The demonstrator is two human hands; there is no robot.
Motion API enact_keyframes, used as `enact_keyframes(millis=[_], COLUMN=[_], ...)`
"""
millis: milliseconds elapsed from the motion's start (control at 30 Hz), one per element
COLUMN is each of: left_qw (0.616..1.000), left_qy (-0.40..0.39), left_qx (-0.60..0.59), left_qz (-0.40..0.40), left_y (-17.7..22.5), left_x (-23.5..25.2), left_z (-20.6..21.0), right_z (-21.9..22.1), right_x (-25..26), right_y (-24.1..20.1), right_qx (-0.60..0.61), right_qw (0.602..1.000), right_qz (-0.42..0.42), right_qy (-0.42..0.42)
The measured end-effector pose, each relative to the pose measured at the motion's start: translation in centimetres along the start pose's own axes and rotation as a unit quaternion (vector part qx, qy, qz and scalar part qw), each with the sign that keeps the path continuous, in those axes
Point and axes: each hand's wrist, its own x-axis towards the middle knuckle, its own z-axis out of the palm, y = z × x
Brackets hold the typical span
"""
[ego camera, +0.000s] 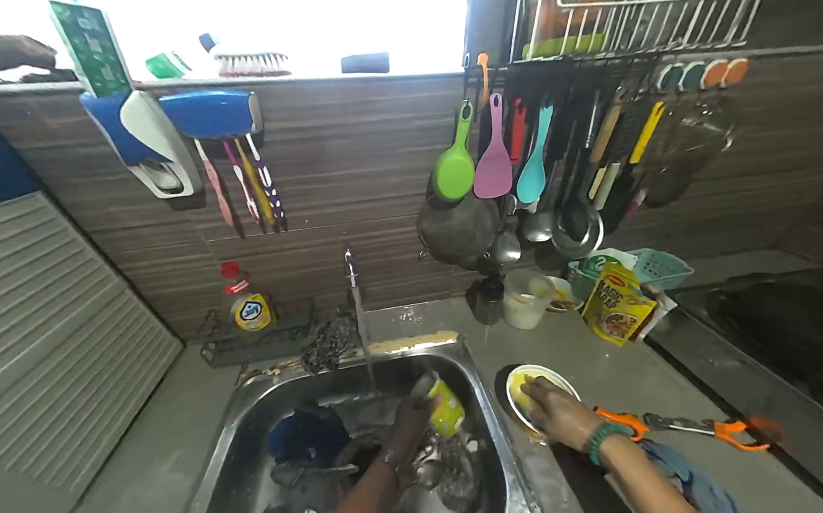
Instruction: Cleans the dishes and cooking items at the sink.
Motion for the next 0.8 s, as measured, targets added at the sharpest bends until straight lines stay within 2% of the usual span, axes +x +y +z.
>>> enact_keyframes(millis=[67, 133, 200, 267, 300, 367, 433, 467, 533, 600, 700, 800], left_qw=[0.968, 0.904, 0.862, 0.854, 0.864, 0.922, 0.982, 0.995, 0.974, 0.932, 0.891, 0.888], left_qy=[-0.020, -0.055, -0.092, -0.124, -0.133, -0.118, -0.034, 0.029, 0.127, 0.195, 0.262, 0.273], left_qx=[-0.228, -0.388, -0.453, -0.458, -0.441, -0.341, -0.185, -0.088, 0.082, 0.145, 0.129, 0.084], left_qz=[-0.098, -0.170, -0.210, -0.216, -0.206, -0.142, -0.025, 0.041, 0.167, 0.270, 0.348, 0.360], left_y=[-0.2, -0.4, -0.6, -0.5, -0.2, 1.3, 3.5, 4.3, 4.6, 4.2, 3.7, 3.8], left_x=[-1.4, -3.1, -4.6, -5.5, -5.7, -6.1, -6.0, -5.5, -4.0, -2.4, -1.3, -1.5], left_z=[-0.7, -1.3, -1.7, -2.1, -2.5, -3.9, -6.1, -7.3, -9.5, -11.3, -12.3, -13.0], right_z=[0.1, 0.1, 0.3, 0.6, 0.7, 0.9, 1.3, 1.4, 1.8, 2.3, 2.5, 0.0], right_x=[0.4, 0.8, 1.4, 1.9, 2.1, 2.3, 2.3, 2.1, 2.0, 1.9, 1.4, -0.9], right_y=[-0.3, -0.6, -0.4, -0.2, -0.2, -0.2, -0.2, -0.2, 0.1, 0.9, 1.7, -1.3], right_qx=[0.002, 0.003, -0.003, -0.020, -0.026, -0.024, -0.005, 0.004, 0.024, 0.054, 0.146, 0.295], right_qw=[1.000, 1.000, 0.999, 0.999, 0.999, 0.998, 0.998, 0.998, 0.997, 0.993, 0.975, 0.911], right_qz=[0.016, 0.027, 0.032, 0.035, 0.038, 0.041, 0.030, 0.025, 0.014, 0.005, -0.005, -0.052], right_qy=[0.001, 0.003, 0.012, 0.020, 0.023, 0.034, 0.056, 0.062, 0.078, 0.108, 0.168, 0.284])
